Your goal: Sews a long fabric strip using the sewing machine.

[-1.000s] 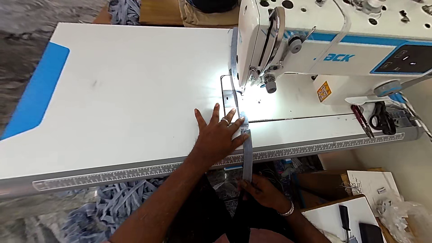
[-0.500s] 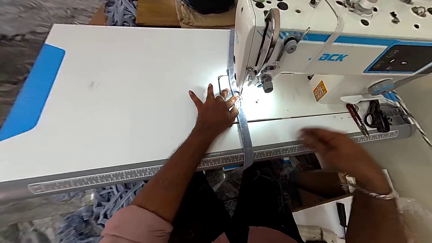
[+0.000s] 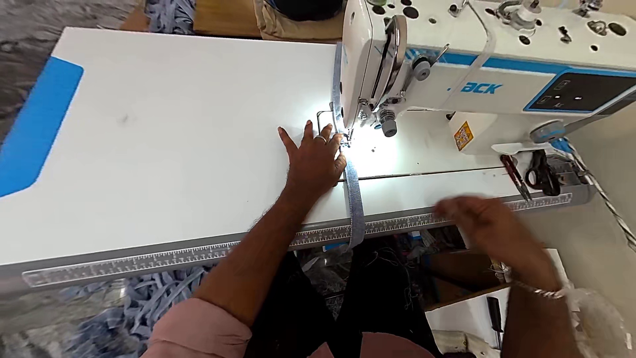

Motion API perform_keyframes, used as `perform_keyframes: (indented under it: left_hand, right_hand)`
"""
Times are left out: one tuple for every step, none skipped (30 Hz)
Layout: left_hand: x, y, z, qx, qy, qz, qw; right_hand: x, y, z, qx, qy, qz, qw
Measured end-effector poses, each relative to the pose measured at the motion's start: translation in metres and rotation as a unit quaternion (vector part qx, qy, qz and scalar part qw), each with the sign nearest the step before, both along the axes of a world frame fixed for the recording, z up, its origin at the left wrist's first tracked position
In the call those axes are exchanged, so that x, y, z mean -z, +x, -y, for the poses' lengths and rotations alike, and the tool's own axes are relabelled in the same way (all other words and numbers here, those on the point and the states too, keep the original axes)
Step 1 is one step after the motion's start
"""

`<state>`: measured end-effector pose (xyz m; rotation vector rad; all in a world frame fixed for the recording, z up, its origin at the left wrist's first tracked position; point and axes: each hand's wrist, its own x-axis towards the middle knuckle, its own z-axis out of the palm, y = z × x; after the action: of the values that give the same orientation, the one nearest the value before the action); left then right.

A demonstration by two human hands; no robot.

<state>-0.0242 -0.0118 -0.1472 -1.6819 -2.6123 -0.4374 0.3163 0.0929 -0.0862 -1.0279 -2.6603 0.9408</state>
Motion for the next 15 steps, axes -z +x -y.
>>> perform_keyframes:
  left_hand:
    - [0.001, 0.003, 0.004, 0.022, 0.016, -0.007, 1.0]
    - [0.003, 0.007, 0.008, 0.044, 0.021, -0.012, 0.999]
    - [0.005, 0.011, 0.012, 0.06, 0.008, -0.014, 0.998]
    - [0.006, 0.014, 0.016, 0.065, -0.009, -0.012, 0.998]
    - [0.007, 0.016, 0.018, 0.064, -0.015, -0.009, 0.998]
    - [0.008, 0.016, 0.019, 0.057, -0.017, -0.006, 0.998]
    - [0.007, 0.016, 0.019, 0.048, -0.02, -0.003, 0.999]
    - [0.007, 0.016, 0.017, 0.041, -0.021, -0.001, 0.999]
    - [0.007, 0.016, 0.016, 0.035, -0.02, 0.0, 0.999]
    - [0.008, 0.016, 0.016, 0.028, -0.021, 0.001, 0.999]
    - [0.008, 0.017, 0.016, 0.019, -0.022, 0.003, 1.0]
    - [0.007, 0.017, 0.015, 0.011, -0.027, 0.007, 1.0]
    - [0.006, 0.016, 0.014, 0.004, -0.03, 0.011, 0.999]
    - [0.005, 0.016, 0.013, 0.001, -0.032, 0.016, 0.999]
    - [0.006, 0.015, 0.012, 0.0, -0.033, 0.019, 0.999]
  right_hand:
    - [0.016, -0.006, 0.018, -0.073, -0.099, 0.033, 0.992]
    - [0.036, -0.015, 0.035, -0.126, -0.18, 0.068, 0.973]
    - [0.056, -0.025, 0.052, -0.149, -0.239, 0.082, 0.956]
    - [0.075, -0.037, 0.067, -0.145, -0.282, 0.072, 0.946]
    - [0.093, -0.049, 0.079, -0.128, -0.313, 0.04, 0.94]
    - [0.109, -0.06, 0.088, -0.113, -0.332, -0.004, 0.936]
    - [0.121, -0.07, 0.095, -0.106, -0.342, -0.056, 0.932]
    - [0.129, -0.078, 0.101, -0.106, -0.344, -0.099, 0.928]
    - [0.134, -0.083, 0.105, -0.108, -0.344, -0.128, 0.924]
    - [0.137, -0.086, 0.108, -0.109, -0.348, -0.143, 0.92]
    - [0.14, -0.086, 0.11, -0.112, -0.351, -0.148, 0.918]
    - [0.141, -0.085, 0.111, -0.11, -0.356, -0.156, 0.915]
    - [0.142, -0.083, 0.112, -0.114, -0.36, -0.157, 0.913]
    - [0.141, -0.08, 0.113, -0.121, -0.363, -0.154, 0.911]
    - [0.14, -0.077, 0.114, -0.122, -0.368, -0.151, 0.909]
